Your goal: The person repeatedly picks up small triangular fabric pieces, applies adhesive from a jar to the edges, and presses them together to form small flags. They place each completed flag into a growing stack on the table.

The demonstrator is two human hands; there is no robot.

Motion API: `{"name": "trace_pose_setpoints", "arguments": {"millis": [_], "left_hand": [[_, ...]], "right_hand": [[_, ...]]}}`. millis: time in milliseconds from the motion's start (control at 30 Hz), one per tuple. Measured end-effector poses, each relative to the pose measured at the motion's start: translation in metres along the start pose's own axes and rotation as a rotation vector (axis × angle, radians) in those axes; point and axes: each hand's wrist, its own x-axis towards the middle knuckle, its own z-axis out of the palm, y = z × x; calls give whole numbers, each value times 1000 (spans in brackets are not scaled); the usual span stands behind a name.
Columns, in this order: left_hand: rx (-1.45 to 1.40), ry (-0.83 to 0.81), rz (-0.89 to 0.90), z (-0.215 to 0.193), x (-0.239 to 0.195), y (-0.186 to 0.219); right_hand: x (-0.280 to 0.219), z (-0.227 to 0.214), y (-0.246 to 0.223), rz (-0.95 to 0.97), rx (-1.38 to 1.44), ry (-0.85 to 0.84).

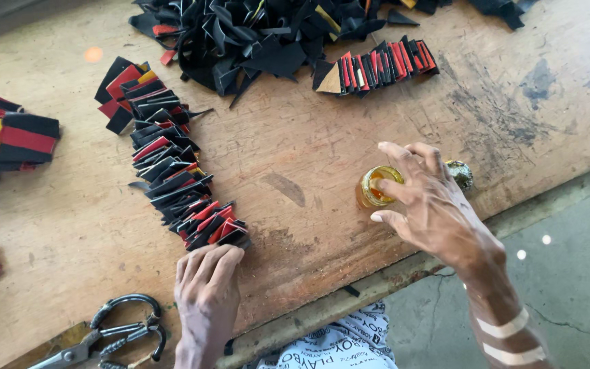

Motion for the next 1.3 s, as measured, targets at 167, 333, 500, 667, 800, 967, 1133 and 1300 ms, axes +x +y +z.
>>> {"name": "trace_pose_setpoints", "arguments": {"millis": [167,333,500,667,800,967,1133,1300], "left_hand": [[-146,114,-131,-11,8,10],[-563,-12,-468,-1,15,19],[-1476,-119,-790,36,22,20],[-1792,-244,-883,56,29,24],[-1940,-290,-899,60,32,24],[-1937,-308,-895,60,31,26],[-1952,-307,-889,63,32,27],[-1971,-277,-894,65,36,26]], "right_hand": [[-31,4,11,-78,37,270],[-61,-9,9,-120,75,471],[-97,-6,-24,55,711,955],[-60,52,-44,-269,668,437],[-40,78,-52,-288,844,177],[-37,75,-53,-247,858,141],[-32,78,-50,-253,801,183],[-44,76,-58,-360,655,303]]}}
